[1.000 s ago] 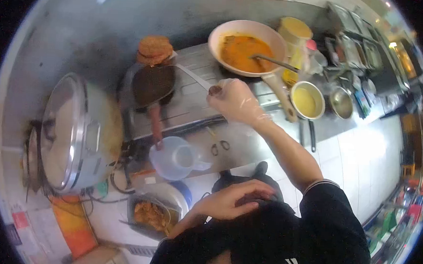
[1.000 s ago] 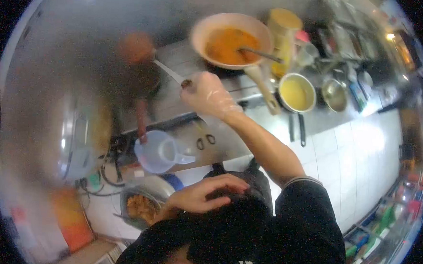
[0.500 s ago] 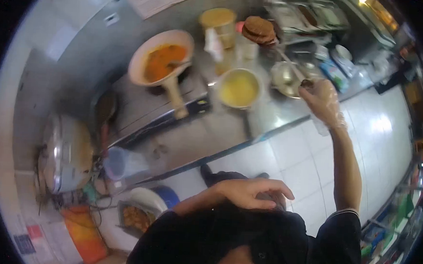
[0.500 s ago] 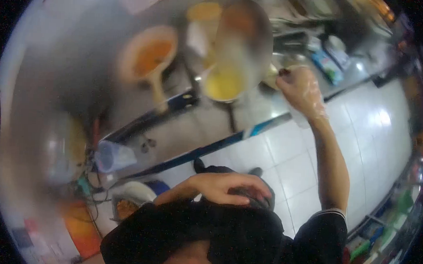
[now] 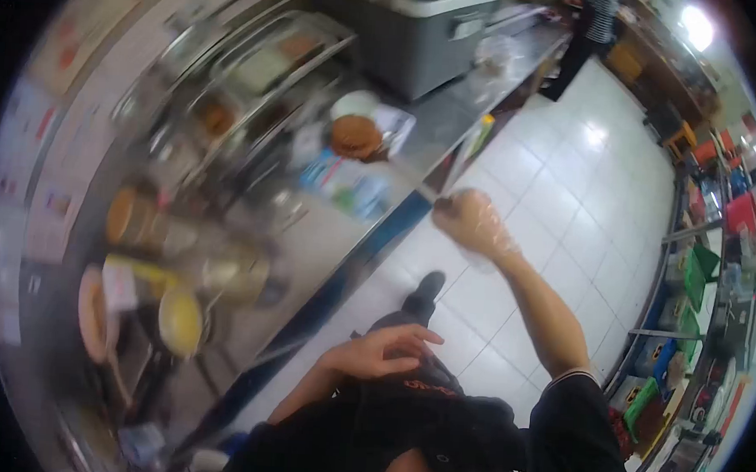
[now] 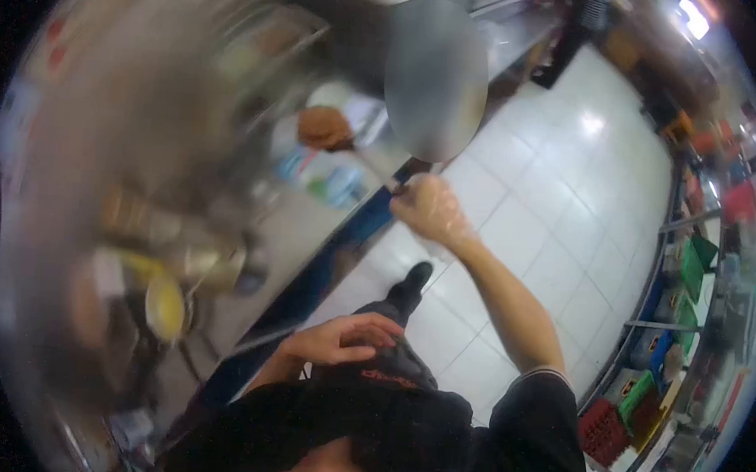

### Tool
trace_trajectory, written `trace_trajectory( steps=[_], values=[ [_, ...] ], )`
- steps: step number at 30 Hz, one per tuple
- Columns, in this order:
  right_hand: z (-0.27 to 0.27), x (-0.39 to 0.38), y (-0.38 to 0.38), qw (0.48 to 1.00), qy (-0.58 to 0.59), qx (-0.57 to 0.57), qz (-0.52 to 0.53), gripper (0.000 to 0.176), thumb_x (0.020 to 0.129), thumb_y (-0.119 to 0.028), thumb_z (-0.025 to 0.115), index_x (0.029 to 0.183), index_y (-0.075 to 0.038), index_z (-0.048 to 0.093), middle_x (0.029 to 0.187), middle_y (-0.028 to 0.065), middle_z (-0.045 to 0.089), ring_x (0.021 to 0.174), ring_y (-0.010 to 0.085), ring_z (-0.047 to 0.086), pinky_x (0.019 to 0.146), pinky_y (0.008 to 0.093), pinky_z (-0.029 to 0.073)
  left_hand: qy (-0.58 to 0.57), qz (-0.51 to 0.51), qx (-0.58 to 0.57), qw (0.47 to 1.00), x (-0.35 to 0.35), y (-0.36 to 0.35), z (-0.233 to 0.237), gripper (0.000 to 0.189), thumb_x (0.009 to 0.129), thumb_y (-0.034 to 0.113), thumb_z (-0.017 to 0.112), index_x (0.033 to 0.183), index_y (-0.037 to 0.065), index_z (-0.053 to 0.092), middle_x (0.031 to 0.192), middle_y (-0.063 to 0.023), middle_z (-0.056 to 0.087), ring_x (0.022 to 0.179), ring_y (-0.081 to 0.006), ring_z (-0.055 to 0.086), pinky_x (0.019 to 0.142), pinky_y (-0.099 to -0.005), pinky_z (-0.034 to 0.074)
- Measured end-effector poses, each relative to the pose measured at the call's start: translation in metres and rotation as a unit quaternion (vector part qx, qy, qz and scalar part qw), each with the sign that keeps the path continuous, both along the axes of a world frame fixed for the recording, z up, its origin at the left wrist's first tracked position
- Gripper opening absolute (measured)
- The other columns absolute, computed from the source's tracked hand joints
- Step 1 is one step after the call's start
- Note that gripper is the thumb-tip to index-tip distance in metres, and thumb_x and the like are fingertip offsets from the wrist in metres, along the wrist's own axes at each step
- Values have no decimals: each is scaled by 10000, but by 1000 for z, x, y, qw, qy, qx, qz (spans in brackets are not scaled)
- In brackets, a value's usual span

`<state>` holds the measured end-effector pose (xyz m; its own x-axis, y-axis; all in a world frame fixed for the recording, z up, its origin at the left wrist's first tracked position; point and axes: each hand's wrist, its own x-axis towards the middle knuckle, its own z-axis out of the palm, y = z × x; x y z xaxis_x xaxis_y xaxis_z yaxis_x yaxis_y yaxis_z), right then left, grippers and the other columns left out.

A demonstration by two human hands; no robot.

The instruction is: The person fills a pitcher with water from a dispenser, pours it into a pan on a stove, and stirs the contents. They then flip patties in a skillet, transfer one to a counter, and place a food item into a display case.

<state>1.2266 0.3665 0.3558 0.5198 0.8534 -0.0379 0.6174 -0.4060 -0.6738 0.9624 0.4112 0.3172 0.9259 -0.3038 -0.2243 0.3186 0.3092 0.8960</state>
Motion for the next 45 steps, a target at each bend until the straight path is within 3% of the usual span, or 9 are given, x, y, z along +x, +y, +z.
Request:
trace_trajectory(
  steps=[6, 13, 15, 17, 22, 27, 33, 37, 45],
  values=[
    [41, 228, -32, 990, 117, -51, -57, 301, 763, -217, 606, 886, 49, 677, 710, 265, 623, 698, 378, 646, 679, 449, 505, -48, -94, 19, 994, 300, 2, 22, 511, 910, 69, 591, 1384, 33, 403, 1323, -96, 495, 1208, -190, 491, 1035, -339, 385],
    [25, 539, -57, 987, 70, -72, -122, 269, 774, -212, 617, 782, 56, 642, 678, 258, 606, 654, 392, 623, 647, 456, 491, -120, -199, -21, 972, 651, 6, 49, 530, 908, 88, 600, 1389, 24, 385, 1359, -109, 454, 1218, -220, 486, 1062, -372, 367],
    [6, 635, -60, 995, 50, -29, -86, 272, 778, -215, 621, 744, 55, 628, 693, 259, 609, 656, 398, 621, 646, 460, 492, -157, -181, 51, 970, 746, 12, 31, 525, 910, 83, 599, 1387, 29, 386, 1355, -111, 458, 1222, -223, 483, 1060, -368, 367],
    [-25, 730, -53, 998, -17, 24, -58, 274, 778, -211, 609, 760, 61, 641, 735, 269, 613, 691, 401, 631, 657, 458, 500, -112, -149, -5, 982, 823, 21, 21, 539, 912, 130, 621, 1391, 47, 389, 1312, -100, 493, 1198, -176, 484, 1018, -347, 398],
    [22, 955, -61, 987, 42, -100, -116, 267, 758, -192, 575, 803, 56, 663, 736, 277, 635, 705, 402, 652, 700, 459, 519, 6, -80, -28, 996, 1007, 15, 58, 523, 914, 119, 613, 1382, 46, 391, 1340, -81, 475, 1218, -189, 469, 1044, -348, 380],
    [-16, 1186, -15, 990, 37, -95, -102, 281, 767, -203, 579, 827, 61, 657, 717, 254, 637, 705, 377, 660, 674, 445, 519, 1, 11, -42, 999, 1212, 82, -6, 534, 915, 120, 614, 1389, 46, 381, 1389, -83, 432, 1223, -202, 471, 1055, -354, 372],
    [-4, 1395, 30, 979, 113, -100, -137, 256, 828, -196, 575, 834, 53, 632, 719, 281, 612, 685, 405, 646, 626, 471, 492, 0, -35, -54, 998, 1456, 127, -39, 560, 900, 155, 635, 1389, 41, 388, 1364, -87, 460, 1223, -199, 476, 1046, -351, 377],
    [-21, 1509, 79, 988, 45, -82, -122, 254, 835, -196, 568, 827, 51, 625, 753, 290, 616, 755, 423, 648, 653, 476, 482, -7, 8, -76, 997, 1554, 156, -2, 518, 915, 172, 608, 1373, 30, 412, 1346, -98, 476, 1202, -199, 492, 1029, -347, 395],
    [-67, 1651, 200, 994, 82, -15, -68, 255, 809, -184, 608, 915, 41, 668, 836, 263, 655, 824, 391, 665, 716, 401, 519, 125, 194, -79, 970, 1630, 200, -28, 512, 919, 178, 592, 1375, 32, 411, 1395, -102, 443, 1232, -210, 471, 1050, -362, 379]
  ],
)
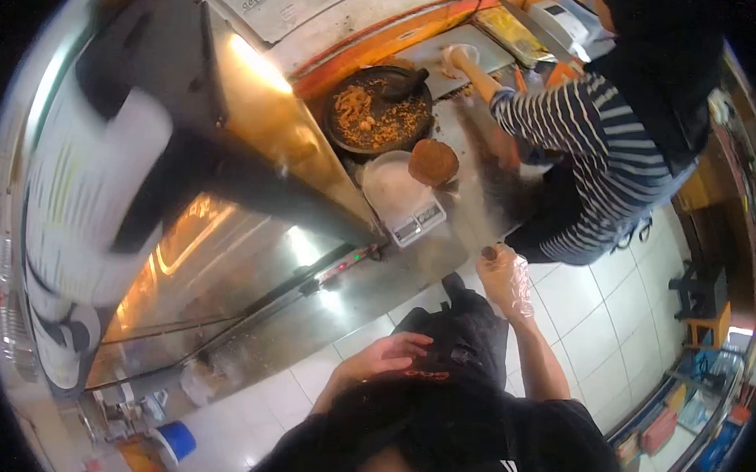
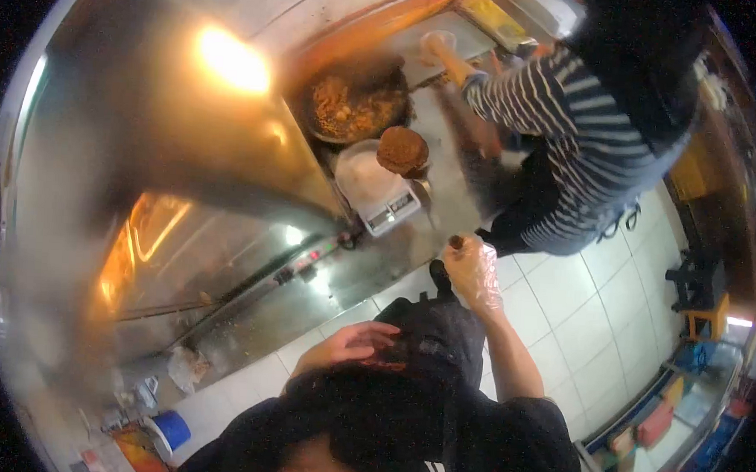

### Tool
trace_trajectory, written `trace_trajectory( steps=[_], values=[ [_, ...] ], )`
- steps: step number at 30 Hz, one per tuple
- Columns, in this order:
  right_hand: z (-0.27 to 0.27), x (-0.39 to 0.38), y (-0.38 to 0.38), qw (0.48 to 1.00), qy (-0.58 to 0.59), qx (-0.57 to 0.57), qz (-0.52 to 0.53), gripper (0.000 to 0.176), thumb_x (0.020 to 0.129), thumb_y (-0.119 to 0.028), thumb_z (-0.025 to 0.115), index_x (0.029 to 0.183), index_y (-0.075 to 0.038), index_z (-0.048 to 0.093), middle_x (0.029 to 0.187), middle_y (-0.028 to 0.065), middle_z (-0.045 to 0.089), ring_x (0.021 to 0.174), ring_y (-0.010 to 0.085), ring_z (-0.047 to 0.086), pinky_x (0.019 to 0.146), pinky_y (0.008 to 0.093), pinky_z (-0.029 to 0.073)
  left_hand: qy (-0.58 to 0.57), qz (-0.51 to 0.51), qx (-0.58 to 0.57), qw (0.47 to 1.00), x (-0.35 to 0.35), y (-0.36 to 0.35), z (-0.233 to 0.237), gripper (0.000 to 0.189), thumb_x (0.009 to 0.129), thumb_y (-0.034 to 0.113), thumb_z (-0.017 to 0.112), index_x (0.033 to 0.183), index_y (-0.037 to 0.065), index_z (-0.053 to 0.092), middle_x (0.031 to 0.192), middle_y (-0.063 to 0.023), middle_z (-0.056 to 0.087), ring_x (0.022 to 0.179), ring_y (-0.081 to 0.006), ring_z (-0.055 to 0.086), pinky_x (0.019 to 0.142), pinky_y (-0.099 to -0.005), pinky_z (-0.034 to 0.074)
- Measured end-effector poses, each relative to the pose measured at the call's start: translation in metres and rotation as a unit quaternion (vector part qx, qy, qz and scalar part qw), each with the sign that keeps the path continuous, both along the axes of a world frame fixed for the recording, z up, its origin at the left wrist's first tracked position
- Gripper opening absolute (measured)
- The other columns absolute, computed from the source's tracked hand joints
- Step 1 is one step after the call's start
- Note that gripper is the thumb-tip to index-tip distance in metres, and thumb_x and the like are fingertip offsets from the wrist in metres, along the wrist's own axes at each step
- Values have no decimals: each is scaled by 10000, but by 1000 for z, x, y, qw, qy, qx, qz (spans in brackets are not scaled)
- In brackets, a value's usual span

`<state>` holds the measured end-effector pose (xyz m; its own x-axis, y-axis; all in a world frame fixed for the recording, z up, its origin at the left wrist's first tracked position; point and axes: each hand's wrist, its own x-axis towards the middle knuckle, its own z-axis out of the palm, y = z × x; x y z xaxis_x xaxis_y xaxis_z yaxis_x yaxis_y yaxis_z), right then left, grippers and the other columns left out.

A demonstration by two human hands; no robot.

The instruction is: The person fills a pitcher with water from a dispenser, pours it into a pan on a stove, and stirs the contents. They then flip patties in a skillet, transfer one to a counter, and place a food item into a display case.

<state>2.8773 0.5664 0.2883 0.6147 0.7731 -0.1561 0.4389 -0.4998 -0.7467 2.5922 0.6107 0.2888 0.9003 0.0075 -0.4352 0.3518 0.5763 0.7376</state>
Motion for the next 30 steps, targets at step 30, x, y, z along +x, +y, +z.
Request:
trace_trajectory(
  steps=[30],
  values=[
    [-100, 211, 414, 993, -102, -54, 33, 220, 761, -168, 592, 840, -2, 711, 885, 222, 686, 892, 360, 676, 805, 438, 530, 426, 507, -10, 749, -63, -166, -169, 408, 895, 116, 611, 1256, -45, 508, 1283, -172, 521, 1171, -310, 531, 971, -395, 472]
  ],
)
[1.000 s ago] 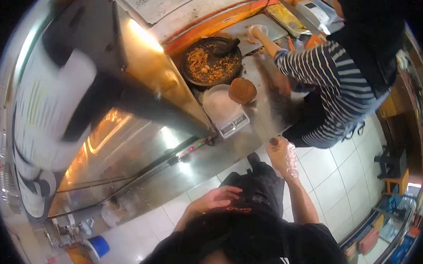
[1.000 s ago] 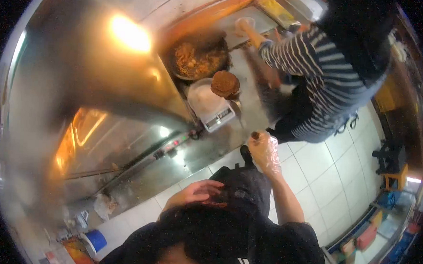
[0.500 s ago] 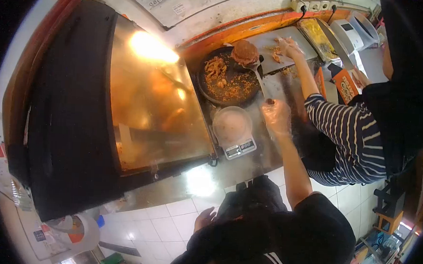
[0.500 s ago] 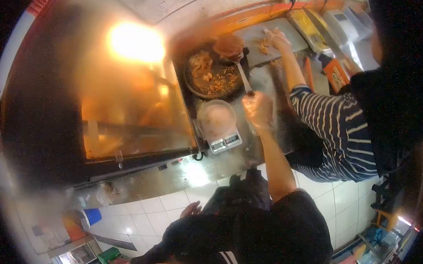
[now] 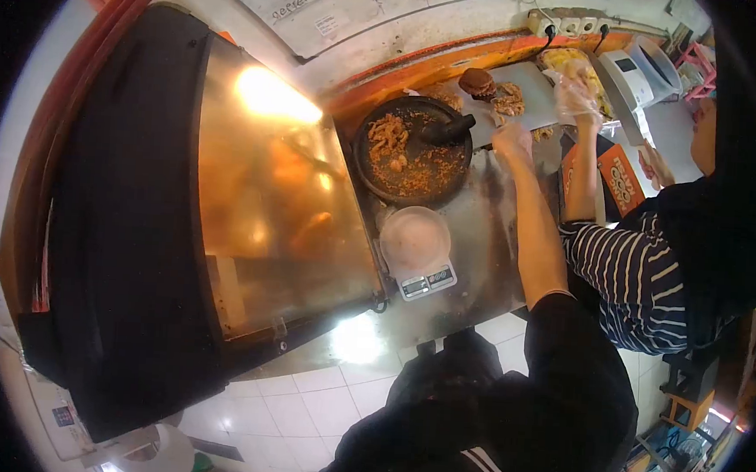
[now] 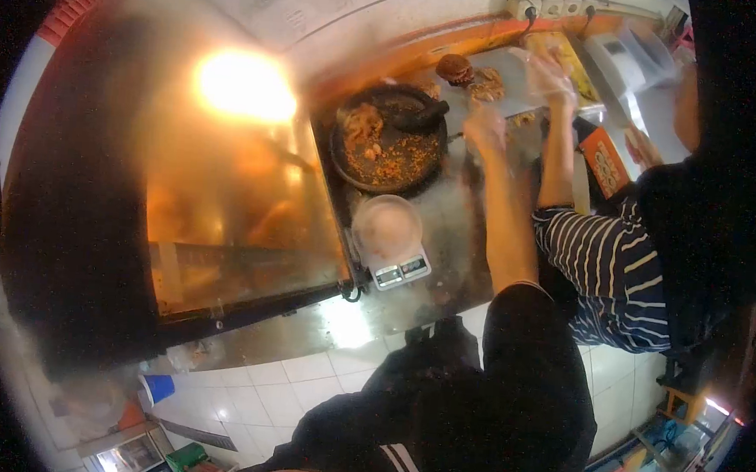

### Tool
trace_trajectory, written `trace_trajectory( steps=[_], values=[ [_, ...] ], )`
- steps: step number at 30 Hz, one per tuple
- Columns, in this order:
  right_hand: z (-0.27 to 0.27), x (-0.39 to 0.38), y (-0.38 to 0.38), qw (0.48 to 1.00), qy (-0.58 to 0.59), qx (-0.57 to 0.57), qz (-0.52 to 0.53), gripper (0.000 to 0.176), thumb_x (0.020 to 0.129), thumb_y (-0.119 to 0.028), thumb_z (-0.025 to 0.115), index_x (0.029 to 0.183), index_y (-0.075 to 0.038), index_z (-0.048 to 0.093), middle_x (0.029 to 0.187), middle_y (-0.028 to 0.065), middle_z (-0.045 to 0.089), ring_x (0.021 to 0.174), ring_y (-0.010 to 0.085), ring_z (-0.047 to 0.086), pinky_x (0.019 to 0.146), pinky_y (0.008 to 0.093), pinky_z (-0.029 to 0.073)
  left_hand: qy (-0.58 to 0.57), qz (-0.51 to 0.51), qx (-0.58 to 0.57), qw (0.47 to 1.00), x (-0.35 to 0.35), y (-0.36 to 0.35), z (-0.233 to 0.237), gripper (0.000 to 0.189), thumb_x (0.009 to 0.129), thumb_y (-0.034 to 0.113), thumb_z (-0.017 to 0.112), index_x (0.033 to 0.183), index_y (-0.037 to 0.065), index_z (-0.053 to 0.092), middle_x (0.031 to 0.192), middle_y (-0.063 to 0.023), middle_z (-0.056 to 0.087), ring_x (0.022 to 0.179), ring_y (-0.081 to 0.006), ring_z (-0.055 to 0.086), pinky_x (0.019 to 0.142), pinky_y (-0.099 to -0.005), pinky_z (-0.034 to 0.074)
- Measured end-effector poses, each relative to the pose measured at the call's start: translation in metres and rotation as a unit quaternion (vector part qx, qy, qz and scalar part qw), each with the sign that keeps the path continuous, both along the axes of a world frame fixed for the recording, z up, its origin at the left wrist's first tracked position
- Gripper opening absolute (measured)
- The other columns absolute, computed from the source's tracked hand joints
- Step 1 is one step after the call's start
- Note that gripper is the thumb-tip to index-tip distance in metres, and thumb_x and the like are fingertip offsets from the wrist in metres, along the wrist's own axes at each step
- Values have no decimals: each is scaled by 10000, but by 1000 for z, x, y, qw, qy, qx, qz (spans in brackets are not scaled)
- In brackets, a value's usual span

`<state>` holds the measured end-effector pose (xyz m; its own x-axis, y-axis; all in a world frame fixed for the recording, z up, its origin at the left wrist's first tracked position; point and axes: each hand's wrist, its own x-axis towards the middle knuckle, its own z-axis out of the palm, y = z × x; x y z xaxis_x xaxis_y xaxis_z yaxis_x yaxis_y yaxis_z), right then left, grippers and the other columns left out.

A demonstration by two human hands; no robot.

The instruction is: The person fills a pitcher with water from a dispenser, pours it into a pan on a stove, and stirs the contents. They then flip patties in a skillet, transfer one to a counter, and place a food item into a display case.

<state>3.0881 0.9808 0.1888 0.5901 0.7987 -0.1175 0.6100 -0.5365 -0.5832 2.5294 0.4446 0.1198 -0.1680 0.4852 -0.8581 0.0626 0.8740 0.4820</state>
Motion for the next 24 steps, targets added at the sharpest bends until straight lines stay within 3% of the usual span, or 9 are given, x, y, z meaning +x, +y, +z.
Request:
trace_trajectory(
  steps=[3, 5, 6, 8, 13, 15, 19, 21, 24],
  values=[
    [-18, 15, 20, 994, -77, -61, 42, 249, 738, -242, 613, 839, -48, 732, 876, 202, 687, 888, 346, 673, 769, 406, 535, 6, -7, -2, 1000, -4, -2, -4, 412, 889, 105, 616, 1256, -46, 506, 1280, -176, 522, 1162, -311, 539, 968, -396, 476],
    [-6, 22, 12, 897, -292, -114, 313, 252, 765, -213, 602, 867, -11, 714, 902, 237, 673, 913, 365, 663, 783, 420, 532, 7, -19, -3, 1000, -7, 1, -8, 415, 886, 98, 619, 1257, -47, 504, 1279, -178, 523, 1156, -312, 544, 966, -397, 479],
    [11, 15, -1, 898, -296, -119, 302, 252, 765, -213, 602, 867, -11, 714, 902, 237, 673, 913, 365, 663, 783, 420, 532, 7, -26, -3, 1000, -9, 4, -11, 416, 884, 95, 621, 1257, -47, 503, 1278, -180, 523, 1152, -312, 546, 965, -398, 480],
    [48, -19, -40, 997, -56, -32, 42, 254, 778, -192, 596, 894, 7, 703, 929, 262, 658, 924, 381, 654, 793, 441, 525, 7, -36, -3, 999, -10, 10, -16, 419, 880, 88, 624, 1257, -48, 502, 1276, -182, 524, 1146, -313, 552, 963, -399, 483],
    [59, -38, -104, 990, -90, -62, 91, 199, 803, -170, 600, 852, 5, 683, 920, 231, 665, 943, 364, 649, 801, 459, 514, 13, -74, 6, 997, -18, 20, -29, 427, 870, 70, 632, 1258, -49, 498, 1272, -188, 527, 1131, -315, 564, 958, -402, 490],
    [63, -55, -152, 976, -183, 87, 73, 201, 785, -180, 615, 815, 14, 658, 838, 242, 644, 856, 389, 632, 756, 477, 497, 16, -93, 11, 996, -20, 22, -32, 431, 866, 63, 635, 1258, -49, 496, 1271, -191, 527, 1124, -316, 569, 956, -403, 493],
    [40, -77, -215, 995, -44, 86, 27, 289, 867, -217, 581, 997, 38, 629, 933, 258, 652, 902, 401, 631, 782, 456, 491, 20, -143, 38, 989, -24, 22, -37, 438, 859, 49, 642, 1259, -51, 493, 1267, -196, 529, 1112, -317, 580, 952, -406, 498],
    [63, -108, -252, 995, 42, 82, -39, 242, 857, -185, 605, 950, 37, 623, 886, 249, 653, 869, 396, 639, 761, 459, 490, 29, -216, 95, 971, -33, 13, -41, 442, 855, 42, 645, 1259, -51, 492, 1266, -198, 530, 1106, -318, 585, 950, -407, 501],
    [41, -149, -323, 990, 71, 117, -24, 242, 883, -232, 597, 953, -1, 602, 880, 233, 660, 842, 398, 648, 716, 447, 507, 80, -378, 293, 875, -53, 0, -43, 449, 849, 32, 650, 1260, -52, 490, 1263, -202, 532, 1096, -319, 593, 946, -409, 505]
  ],
)
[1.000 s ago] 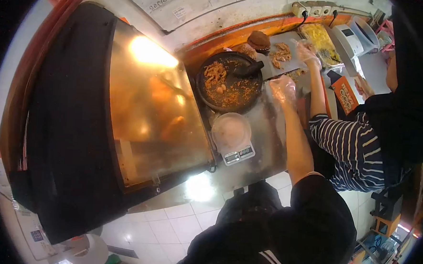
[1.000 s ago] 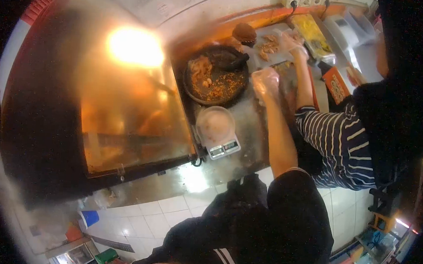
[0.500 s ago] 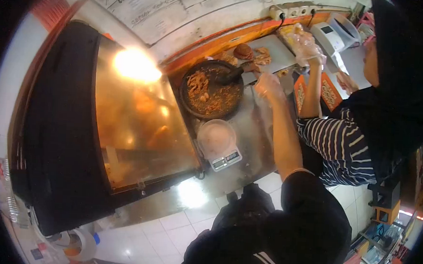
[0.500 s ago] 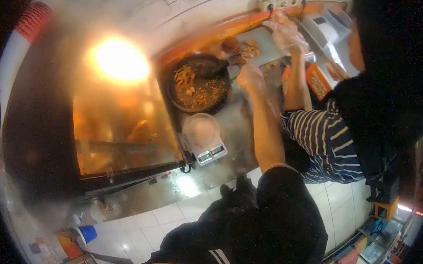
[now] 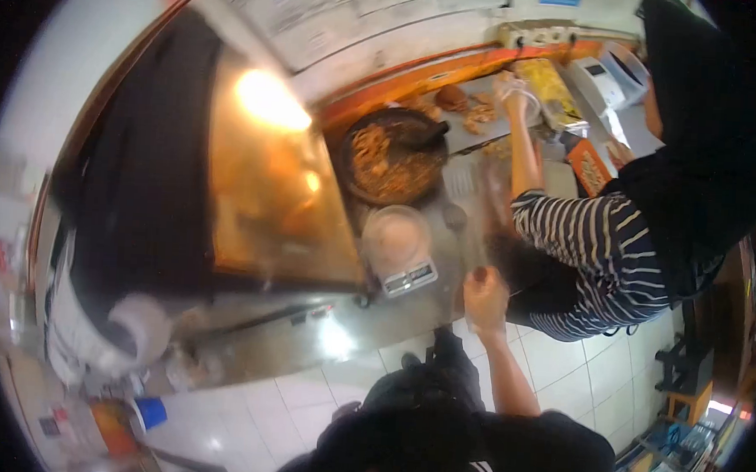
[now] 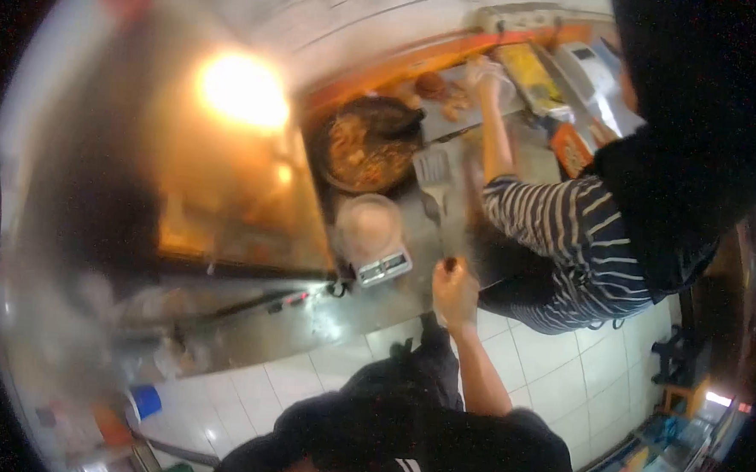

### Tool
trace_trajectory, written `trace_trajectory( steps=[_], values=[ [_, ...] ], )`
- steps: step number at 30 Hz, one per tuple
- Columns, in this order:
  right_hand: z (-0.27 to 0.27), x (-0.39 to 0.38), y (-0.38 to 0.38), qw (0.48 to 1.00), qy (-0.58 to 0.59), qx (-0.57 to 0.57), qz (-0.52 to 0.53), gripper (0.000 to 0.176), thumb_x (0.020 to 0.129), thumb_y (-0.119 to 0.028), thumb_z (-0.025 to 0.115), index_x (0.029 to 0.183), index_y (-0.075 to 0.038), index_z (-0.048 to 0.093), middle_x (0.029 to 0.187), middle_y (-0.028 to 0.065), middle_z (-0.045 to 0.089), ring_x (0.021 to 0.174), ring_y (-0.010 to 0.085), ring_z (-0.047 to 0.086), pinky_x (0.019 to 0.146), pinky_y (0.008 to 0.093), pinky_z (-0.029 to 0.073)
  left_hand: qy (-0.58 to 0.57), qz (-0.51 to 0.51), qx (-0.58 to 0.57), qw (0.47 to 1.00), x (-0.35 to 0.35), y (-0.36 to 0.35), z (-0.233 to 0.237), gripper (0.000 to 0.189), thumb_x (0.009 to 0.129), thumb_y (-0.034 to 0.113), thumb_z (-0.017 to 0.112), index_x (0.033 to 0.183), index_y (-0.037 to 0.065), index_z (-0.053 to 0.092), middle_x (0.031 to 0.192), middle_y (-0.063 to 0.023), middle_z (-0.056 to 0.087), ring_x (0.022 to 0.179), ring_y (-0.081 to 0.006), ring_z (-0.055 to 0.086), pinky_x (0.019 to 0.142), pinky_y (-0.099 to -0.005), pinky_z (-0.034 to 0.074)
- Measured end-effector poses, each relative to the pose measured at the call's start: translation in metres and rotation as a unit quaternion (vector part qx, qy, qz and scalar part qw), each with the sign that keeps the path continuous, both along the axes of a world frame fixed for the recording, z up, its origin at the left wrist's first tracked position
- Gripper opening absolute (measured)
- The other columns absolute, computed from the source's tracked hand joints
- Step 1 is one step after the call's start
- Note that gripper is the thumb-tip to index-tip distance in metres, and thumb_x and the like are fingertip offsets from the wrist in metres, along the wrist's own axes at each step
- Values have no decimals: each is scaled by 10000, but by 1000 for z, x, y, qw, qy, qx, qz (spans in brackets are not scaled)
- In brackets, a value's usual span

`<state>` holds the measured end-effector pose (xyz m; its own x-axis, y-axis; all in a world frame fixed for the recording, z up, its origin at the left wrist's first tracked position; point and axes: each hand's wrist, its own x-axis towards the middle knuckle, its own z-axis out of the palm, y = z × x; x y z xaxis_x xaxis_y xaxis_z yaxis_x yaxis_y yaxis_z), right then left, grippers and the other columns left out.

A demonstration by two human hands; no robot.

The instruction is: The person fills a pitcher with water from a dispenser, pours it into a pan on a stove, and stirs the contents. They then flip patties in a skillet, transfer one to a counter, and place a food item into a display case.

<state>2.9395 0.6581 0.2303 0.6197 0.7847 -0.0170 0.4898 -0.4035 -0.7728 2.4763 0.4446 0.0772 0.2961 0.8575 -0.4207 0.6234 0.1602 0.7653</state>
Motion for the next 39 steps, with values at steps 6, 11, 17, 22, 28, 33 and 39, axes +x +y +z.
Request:
trace_trajectory(
  steps=[6, 11, 17, 22, 28, 33, 39],
  values=[
    [-83, -88, -197, 986, -17, -147, 82, 212, 874, -241, 595, 897, -30, 577, 725, 179, 628, 663, 342, 627, 600, 445, 497, -271, 323, -241, 874, -71, -32, -28, 361, 942, 238, 546, 1203, -13, 535, 1193, -152, 595, 1081, -279, 608, 839, -380, 528],
    [-294, -87, -325, 887, -303, -156, 311, 320, 825, -346, 620, 944, -50, 599, 710, 144, 627, 658, 341, 638, 589, 445, 515, -150, 362, -131, 911, -145, -135, -53, 235, 874, 201, 567, 982, 18, 668, 940, -118, 677, 832, -237, 639, 732, -372, 525],
    [-248, -326, -308, 832, -184, -64, 519, 296, 754, -334, 700, 831, -63, 609, 704, 136, 643, 676, 365, 650, 604, 457, 515, -170, 479, -124, 852, -287, -308, -69, 319, 869, 270, 625, 1020, -7, 679, 874, -93, 676, 763, -174, 617, 670, -317, 510],
    [0, -678, -270, 753, -177, -124, 622, 230, 799, -193, 679, 823, 21, 595, 801, 228, 650, 778, 401, 636, 719, 458, 503, -127, 679, -53, 721, -441, -358, -37, 236, 842, 214, 593, 869, -7, 672, 836, -74, 673, 766, -194, 623, 680, -332, 493],
    [-5, -1013, -249, 554, -60, -150, 817, 360, 820, -287, 624, 1002, 23, 639, 871, 201, 672, 842, 339, 658, 779, 414, 512, -178, 842, 108, 498, -686, -434, -101, 247, 888, 150, 587, 1088, 7, 606, 1063, -101, 647, 923, -198, 637, 762, -323, 511],
    [-2, -1322, -266, 497, -43, -180, 848, 374, 772, -302, 686, 984, 4, 657, 868, 187, 680, 833, 289, 665, 731, 400, 503, 202, 771, -174, 578, -756, -542, -156, 136, 879, 132, 562, 921, 41, 655, 821, -80, 632, 719, -157, 591, 603, -287, 486],
    [80, -1662, -301, 468, 150, -198, 848, 293, 842, -294, 627, 975, -34, 621, 766, 60, 614, 690, 160, 589, 620, 336, 476, -171, 917, -166, 319, -922, -538, -102, 176, 903, 153, 547, 993, 29, 634, 907, -89, 630, 802, -169, 593, 680, -301, 486]
  ],
)
